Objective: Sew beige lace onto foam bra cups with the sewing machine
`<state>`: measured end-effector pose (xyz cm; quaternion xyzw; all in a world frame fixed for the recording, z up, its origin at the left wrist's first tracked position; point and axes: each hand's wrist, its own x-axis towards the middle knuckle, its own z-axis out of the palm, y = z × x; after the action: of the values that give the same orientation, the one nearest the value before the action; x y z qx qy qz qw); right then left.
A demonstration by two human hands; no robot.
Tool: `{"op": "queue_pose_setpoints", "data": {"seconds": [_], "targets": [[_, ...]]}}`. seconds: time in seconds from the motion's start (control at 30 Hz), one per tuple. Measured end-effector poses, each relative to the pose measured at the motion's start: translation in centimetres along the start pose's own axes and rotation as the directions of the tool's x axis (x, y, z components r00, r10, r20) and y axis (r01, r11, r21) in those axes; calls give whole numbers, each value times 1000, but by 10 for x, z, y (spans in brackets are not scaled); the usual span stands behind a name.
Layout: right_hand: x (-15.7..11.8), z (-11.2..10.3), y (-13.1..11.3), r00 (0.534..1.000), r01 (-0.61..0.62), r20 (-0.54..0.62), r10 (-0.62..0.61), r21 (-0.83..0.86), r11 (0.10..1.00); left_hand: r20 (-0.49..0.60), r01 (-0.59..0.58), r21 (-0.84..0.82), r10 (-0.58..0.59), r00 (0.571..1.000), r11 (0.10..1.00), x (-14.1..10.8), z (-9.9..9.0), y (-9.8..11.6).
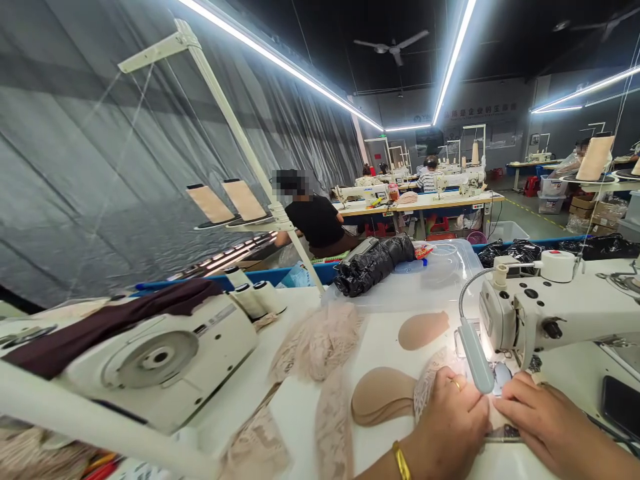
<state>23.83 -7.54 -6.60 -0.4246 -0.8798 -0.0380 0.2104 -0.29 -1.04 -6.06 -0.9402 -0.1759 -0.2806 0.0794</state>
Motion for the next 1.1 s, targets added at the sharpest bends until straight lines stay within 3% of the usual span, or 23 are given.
{"op": "queue_pose_setpoints", "data": {"seconds": [0.13,0.33,0.47,0.7,1.1], "targets": [[2,-2,-1,999,11,34,-10,-37,999,25,6,-21,-5,1000,1000,0,2,-4],[-3,6,5,999,-39,8,40,-50,998,192,-17,-62,29,981,998,16,-8,-18],[-4,12,10,998,-60,-24,58,-79,995,245,-50,-132,82,966,990,28,-14,-30],[-1,17,17,996,-38,-85,28,-113,993,273,-17,-174,65,960,985,30,-7,-43],[-6,19,18,999,-34,36,40,-141,989,290,23,-219,42,956,975,31,-6,-46]]}}
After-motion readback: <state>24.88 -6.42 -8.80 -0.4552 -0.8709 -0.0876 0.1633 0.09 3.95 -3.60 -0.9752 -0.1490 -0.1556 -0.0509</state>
